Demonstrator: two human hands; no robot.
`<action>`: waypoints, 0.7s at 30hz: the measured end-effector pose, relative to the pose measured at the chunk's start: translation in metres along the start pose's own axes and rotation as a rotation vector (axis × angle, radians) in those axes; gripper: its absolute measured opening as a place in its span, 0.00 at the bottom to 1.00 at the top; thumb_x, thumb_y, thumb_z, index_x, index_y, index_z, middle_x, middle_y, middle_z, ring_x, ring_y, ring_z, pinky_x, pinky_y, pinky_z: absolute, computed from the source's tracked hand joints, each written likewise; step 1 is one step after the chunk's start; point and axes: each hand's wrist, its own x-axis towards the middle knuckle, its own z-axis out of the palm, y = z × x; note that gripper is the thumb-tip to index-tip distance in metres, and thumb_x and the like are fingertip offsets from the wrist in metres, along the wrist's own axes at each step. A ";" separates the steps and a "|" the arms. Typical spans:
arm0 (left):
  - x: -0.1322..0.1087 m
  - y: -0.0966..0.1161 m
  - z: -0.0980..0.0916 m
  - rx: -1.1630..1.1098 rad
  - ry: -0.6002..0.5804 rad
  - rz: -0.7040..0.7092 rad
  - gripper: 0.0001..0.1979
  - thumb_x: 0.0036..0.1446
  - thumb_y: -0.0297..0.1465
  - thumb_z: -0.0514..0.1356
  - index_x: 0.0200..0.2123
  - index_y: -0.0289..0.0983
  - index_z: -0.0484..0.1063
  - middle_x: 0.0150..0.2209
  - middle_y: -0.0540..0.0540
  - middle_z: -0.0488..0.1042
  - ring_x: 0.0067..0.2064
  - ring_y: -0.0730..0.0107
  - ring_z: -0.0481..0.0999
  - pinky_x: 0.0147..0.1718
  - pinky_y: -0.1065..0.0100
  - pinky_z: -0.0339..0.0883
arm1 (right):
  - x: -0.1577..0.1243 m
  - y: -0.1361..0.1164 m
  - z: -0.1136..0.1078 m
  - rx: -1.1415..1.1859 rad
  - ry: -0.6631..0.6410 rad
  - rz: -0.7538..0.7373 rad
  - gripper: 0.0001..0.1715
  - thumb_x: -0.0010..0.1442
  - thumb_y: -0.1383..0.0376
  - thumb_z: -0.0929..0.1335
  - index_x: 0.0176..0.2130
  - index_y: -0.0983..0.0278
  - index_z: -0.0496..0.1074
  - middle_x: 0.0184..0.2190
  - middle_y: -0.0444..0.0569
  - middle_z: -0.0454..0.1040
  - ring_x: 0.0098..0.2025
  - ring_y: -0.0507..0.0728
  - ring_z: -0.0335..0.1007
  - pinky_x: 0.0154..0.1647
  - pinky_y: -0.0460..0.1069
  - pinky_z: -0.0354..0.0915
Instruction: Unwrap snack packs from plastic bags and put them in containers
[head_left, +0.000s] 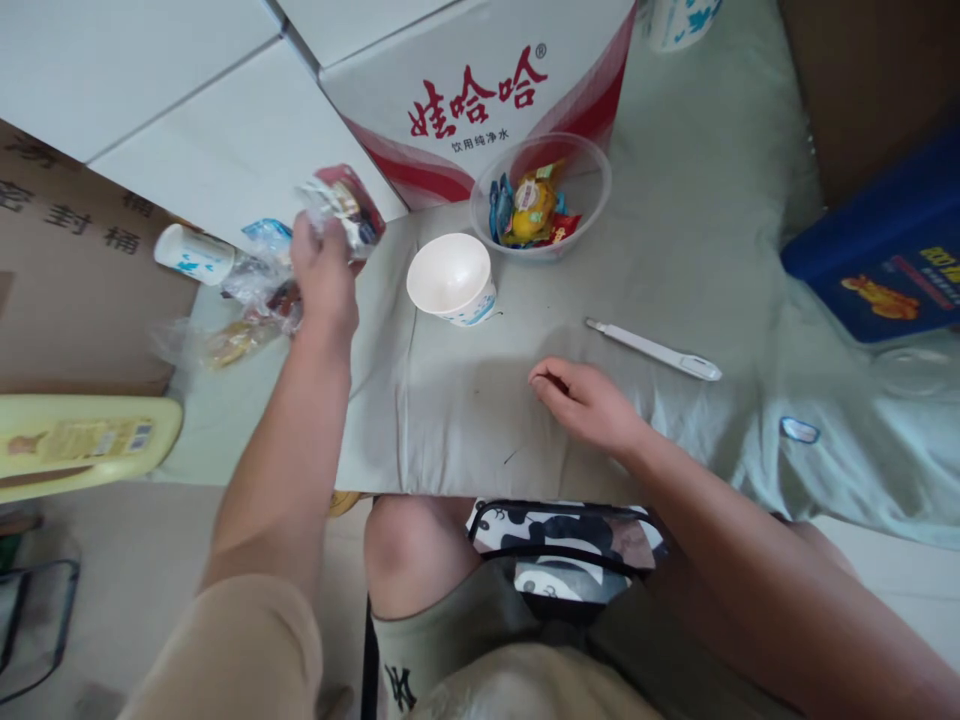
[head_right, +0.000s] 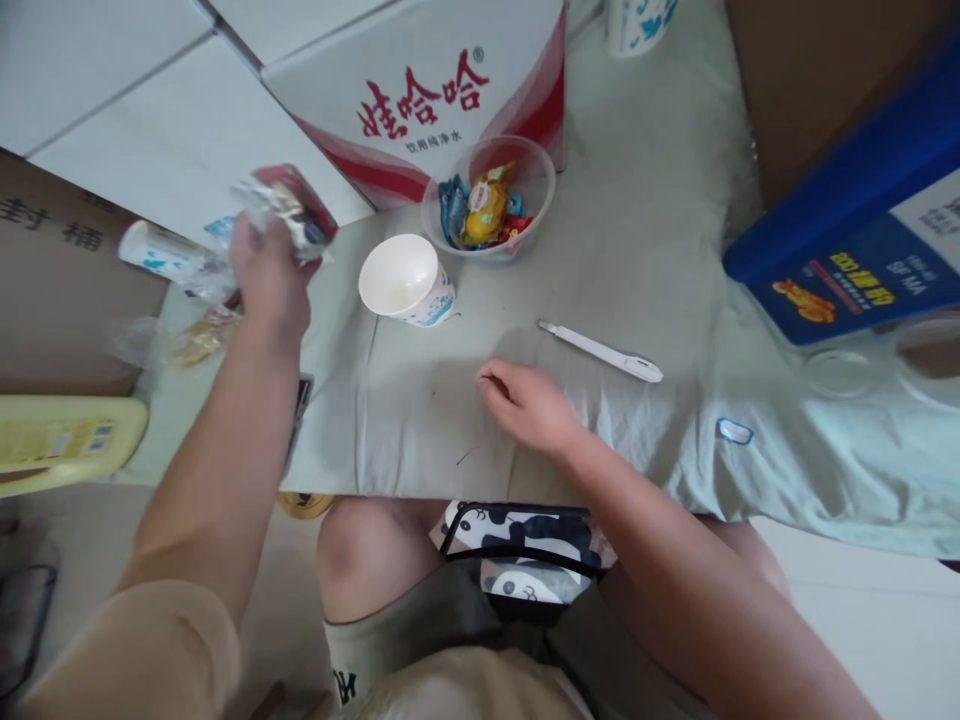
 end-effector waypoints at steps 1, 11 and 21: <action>-0.018 0.010 -0.002 -0.162 0.050 -0.012 0.24 0.59 0.50 0.62 0.52 0.47 0.62 0.54 0.55 0.75 0.53 0.65 0.73 0.52 0.59 0.68 | -0.001 0.001 0.000 0.017 0.001 -0.001 0.12 0.66 0.58 0.62 0.36 0.60 0.69 0.26 0.45 0.72 0.29 0.54 0.65 0.33 0.50 0.58; -0.193 -0.005 0.095 -0.507 -0.640 -0.438 0.26 0.53 0.49 0.70 0.50 0.41 0.76 0.47 0.42 0.83 0.51 0.53 0.82 0.47 0.55 0.79 | -0.012 0.003 -0.005 0.350 0.304 -0.163 0.27 0.58 0.51 0.72 0.52 0.60 0.70 0.48 0.52 0.78 0.45 0.60 0.74 0.47 0.55 0.69; -0.207 -0.016 0.110 -0.283 -0.475 -0.038 0.38 0.50 0.53 0.74 0.58 0.42 0.69 0.61 0.37 0.74 0.60 0.52 0.76 0.55 0.58 0.72 | -0.011 0.008 -0.007 0.286 0.600 -0.002 0.19 0.59 0.50 0.73 0.42 0.60 0.71 0.36 0.47 0.75 0.38 0.57 0.70 0.43 0.53 0.68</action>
